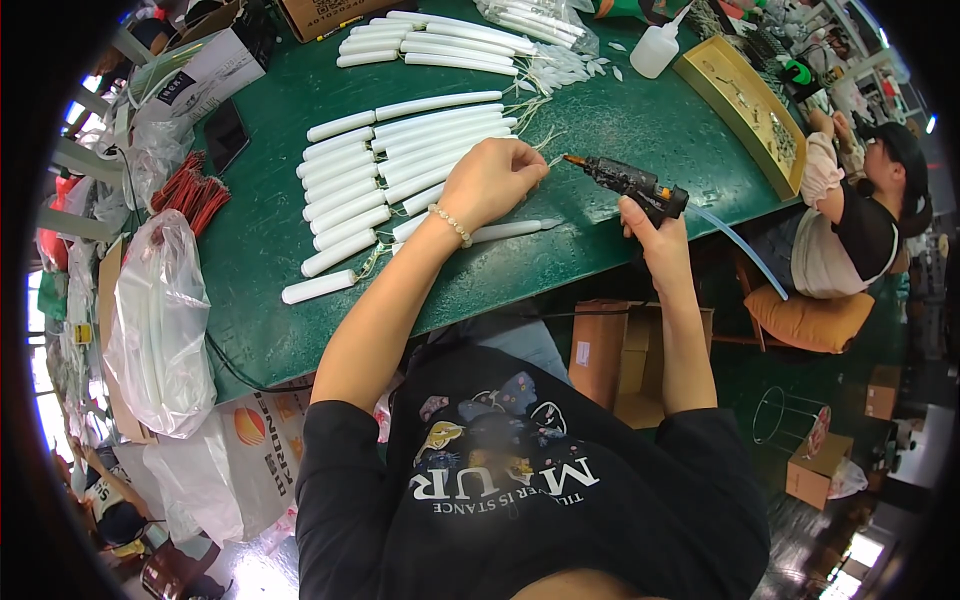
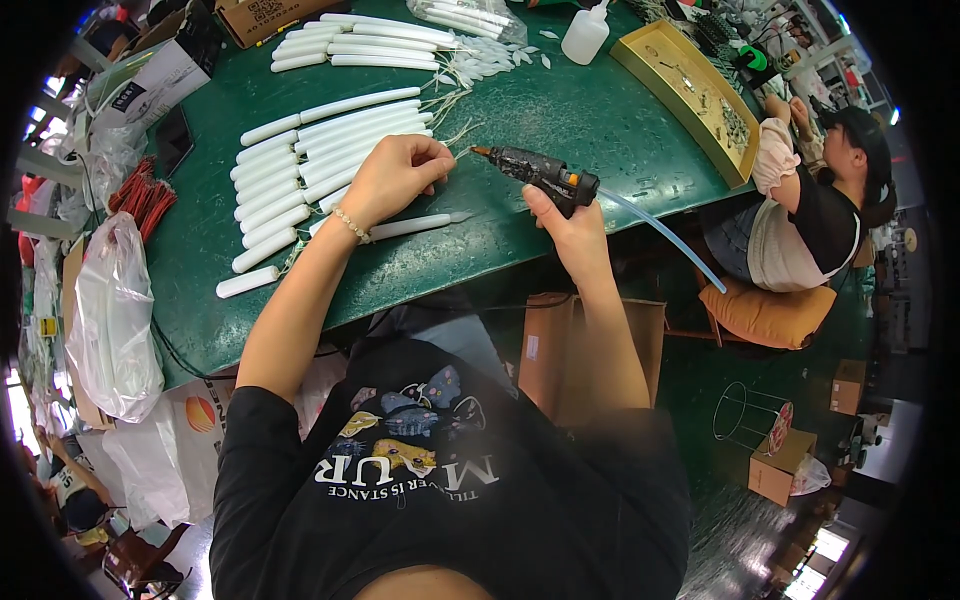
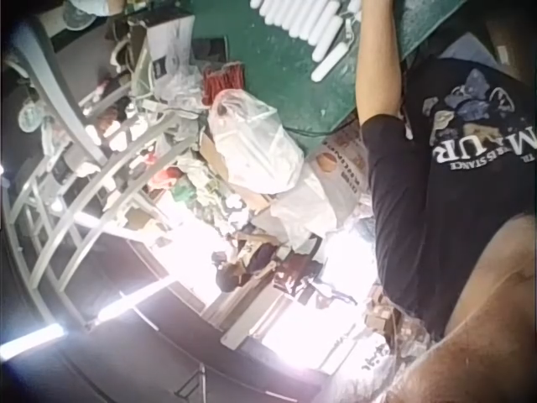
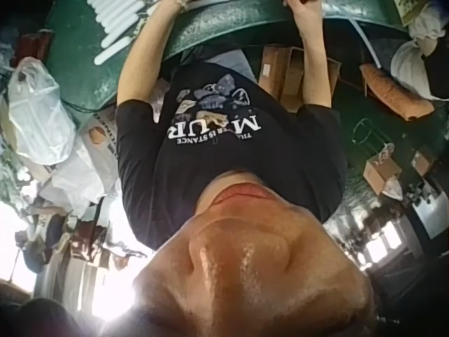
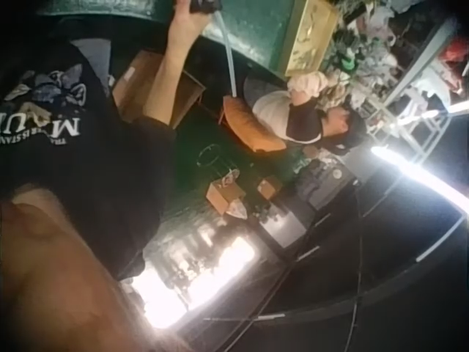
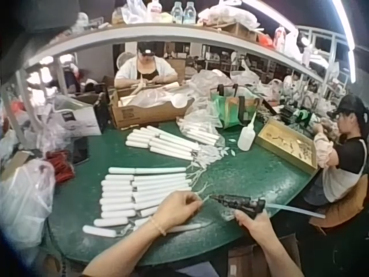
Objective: Assembling white plastic tube components using glue and a handheld applicator tool.
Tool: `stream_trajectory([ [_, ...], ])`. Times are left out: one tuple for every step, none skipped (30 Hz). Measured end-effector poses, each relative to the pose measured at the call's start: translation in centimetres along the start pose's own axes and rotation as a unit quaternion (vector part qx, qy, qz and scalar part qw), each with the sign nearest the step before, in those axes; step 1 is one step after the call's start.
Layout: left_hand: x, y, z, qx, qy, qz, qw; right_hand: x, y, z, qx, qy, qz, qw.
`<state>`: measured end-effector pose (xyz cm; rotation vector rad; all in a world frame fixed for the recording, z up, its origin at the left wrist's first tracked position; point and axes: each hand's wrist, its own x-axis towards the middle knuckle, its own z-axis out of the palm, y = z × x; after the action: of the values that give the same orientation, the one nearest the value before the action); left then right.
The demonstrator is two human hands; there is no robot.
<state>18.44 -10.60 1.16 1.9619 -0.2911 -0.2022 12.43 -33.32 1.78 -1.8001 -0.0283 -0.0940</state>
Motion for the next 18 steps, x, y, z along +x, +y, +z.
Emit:
stream_trajectory([
  [0.0,0.0,0.0,0.001,-0.001,0.000,1.000,0.0,0.0,0.0,-0.004,-0.002,-0.001,1.000],
  [0.0,-0.1,0.0,0.001,-0.001,0.000,1.000,0.0,-0.1,0.0,-0.004,-0.002,-0.001,1.000],
  [0.0,-0.2,0.0,0.003,0.001,0.001,1.000,0.0,-0.3,0.1,-0.004,-0.001,0.002,1.000],
  [0.0,-0.1,0.0,0.004,0.001,0.003,1.000,0.0,-0.4,0.2,-0.004,0.000,0.005,1.000],
  [0.0,0.0,0.0,0.004,0.002,0.003,1.000,0.1,-0.4,0.1,-0.004,0.000,0.005,1.000],
  [-0.1,0.2,-0.1,-0.001,0.000,0.000,1.000,0.2,-0.2,-0.1,-0.019,-0.007,0.004,1.000],
  [-0.2,0.3,-0.2,-0.006,-0.001,-0.002,1.000,0.4,-0.2,-0.2,-0.034,-0.014,0.003,0.999],
  [-0.2,0.2,-0.1,-0.006,0.000,-0.001,1.000,0.7,0.0,-0.5,-0.033,-0.002,0.000,0.999],
  [-0.1,0.0,-0.1,-0.008,-0.002,-0.003,1.000,1.2,0.1,-0.9,-0.032,0.011,-0.003,0.999],
  [-0.1,-0.1,-0.1,-0.010,-0.003,-0.005,1.000,1.8,0.1,-1.6,-0.058,0.028,0.005,0.998],
  [-0.2,0.0,-0.1,-0.010,-0.004,-0.004,1.000,2.6,0.2,-2.8,-0.090,0.033,0.018,0.995],
  [-0.2,0.2,0.0,0.003,-0.012,-0.008,1.000,3.6,0.5,-4.0,-0.097,0.033,0.028,0.994],
  [-0.3,0.3,0.0,0.019,-0.020,-0.014,1.000,4.6,1.0,-5.3,-0.102,0.033,0.037,0.994],
  [-0.3,0.1,0.1,0.019,-0.019,-0.014,1.000,5.4,1.0,-6.5,-0.127,0.043,0.073,0.988],
  [-0.3,-0.2,0.2,0.025,-0.017,-0.011,0.999,6.1,0.9,-7.5,-0.153,0.053,0.109,0.981],
  [-0.3,-0.3,0.2,0.030,-0.015,-0.008,0.999,6.7,0.5,-8.1,-0.159,0.060,0.098,0.981],
  [-0.3,-0.2,0.3,0.030,-0.016,-0.007,0.999,7.3,0.8,-9.3,-0.172,0.060,0.107,0.977],
  [-0.4,-0.1,0.3,0.039,-0.015,-0.002,0.999,8.2,1.0,-11.1,-0.243,0.037,0.122,0.962],
])
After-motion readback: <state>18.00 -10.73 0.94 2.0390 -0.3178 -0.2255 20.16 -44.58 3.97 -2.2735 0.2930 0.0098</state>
